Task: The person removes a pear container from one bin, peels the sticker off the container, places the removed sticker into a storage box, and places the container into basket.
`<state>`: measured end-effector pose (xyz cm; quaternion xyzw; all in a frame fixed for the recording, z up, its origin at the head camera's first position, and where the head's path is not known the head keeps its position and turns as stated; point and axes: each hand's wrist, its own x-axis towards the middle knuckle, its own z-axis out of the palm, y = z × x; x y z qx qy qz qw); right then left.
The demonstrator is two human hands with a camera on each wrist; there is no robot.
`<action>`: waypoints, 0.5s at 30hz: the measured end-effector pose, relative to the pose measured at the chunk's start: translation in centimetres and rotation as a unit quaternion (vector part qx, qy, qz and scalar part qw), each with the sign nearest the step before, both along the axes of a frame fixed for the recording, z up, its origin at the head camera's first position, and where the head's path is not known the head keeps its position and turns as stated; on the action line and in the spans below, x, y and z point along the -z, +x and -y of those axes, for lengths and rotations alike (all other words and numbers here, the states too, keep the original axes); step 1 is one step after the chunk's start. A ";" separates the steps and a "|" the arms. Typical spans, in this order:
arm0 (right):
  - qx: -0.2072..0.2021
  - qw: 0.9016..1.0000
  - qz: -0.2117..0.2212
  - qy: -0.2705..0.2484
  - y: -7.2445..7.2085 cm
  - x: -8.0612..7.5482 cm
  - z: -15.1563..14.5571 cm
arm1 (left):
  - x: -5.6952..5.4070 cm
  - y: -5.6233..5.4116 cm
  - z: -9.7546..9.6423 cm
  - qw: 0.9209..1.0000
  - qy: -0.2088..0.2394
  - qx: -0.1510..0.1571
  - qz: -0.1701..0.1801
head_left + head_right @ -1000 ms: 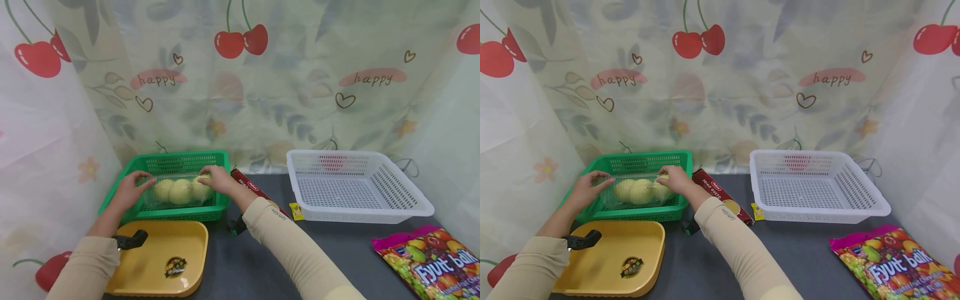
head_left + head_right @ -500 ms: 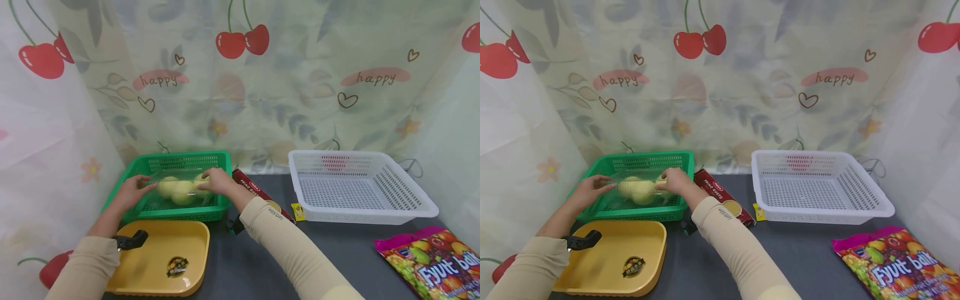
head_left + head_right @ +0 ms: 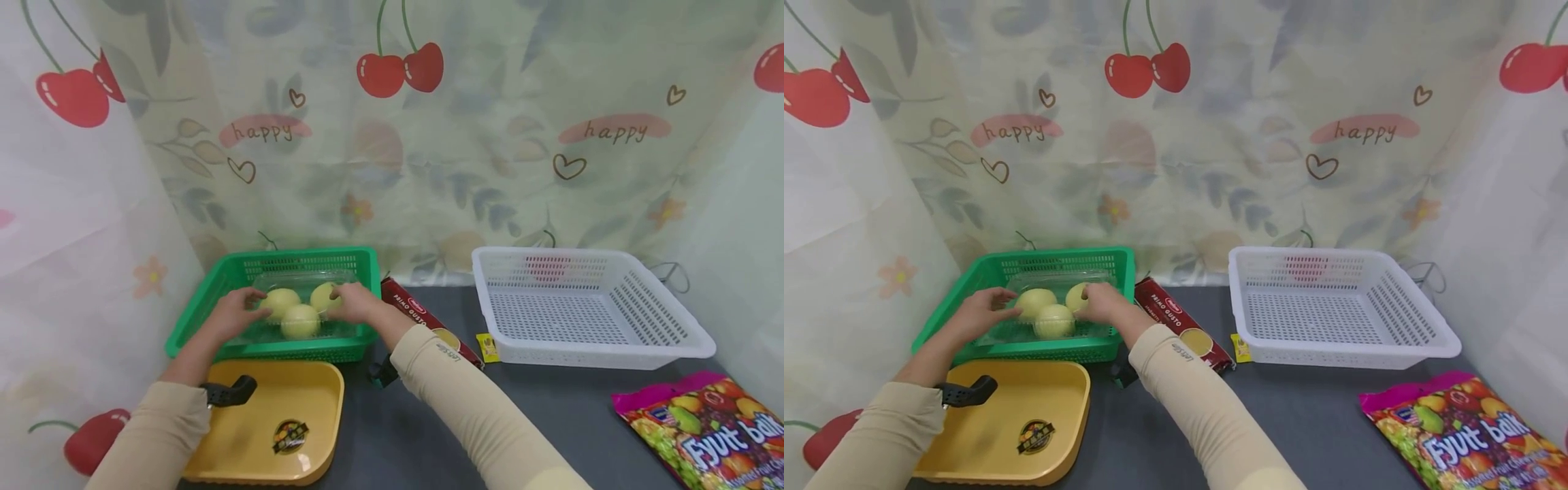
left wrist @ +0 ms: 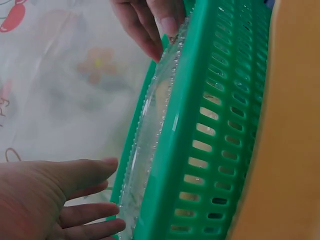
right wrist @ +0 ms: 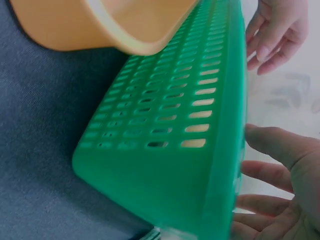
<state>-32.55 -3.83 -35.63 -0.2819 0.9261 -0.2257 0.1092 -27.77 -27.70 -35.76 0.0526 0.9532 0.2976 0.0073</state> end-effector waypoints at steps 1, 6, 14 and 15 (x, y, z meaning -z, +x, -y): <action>-0.003 1.000 0.000 0.005 -0.1 0.1 -0.1 | 0.0 0.1 0.0 1.000 -0.006 0.003 0.002; -0.005 1.000 -0.002 0.005 -0.4 0.2 -0.9 | 0.3 0.4 0.1 1.000 -0.024 0.009 0.003; -0.019 1.000 0.001 -0.019 -0.3 -0.6 -2.7 | 0.7 0.8 0.2 0.999 -0.033 0.021 0.007; -0.021 1.000 0.000 -0.017 -0.1 -0.7 -3.0 | 0.7 0.8 0.2 0.999 -0.036 0.024 0.008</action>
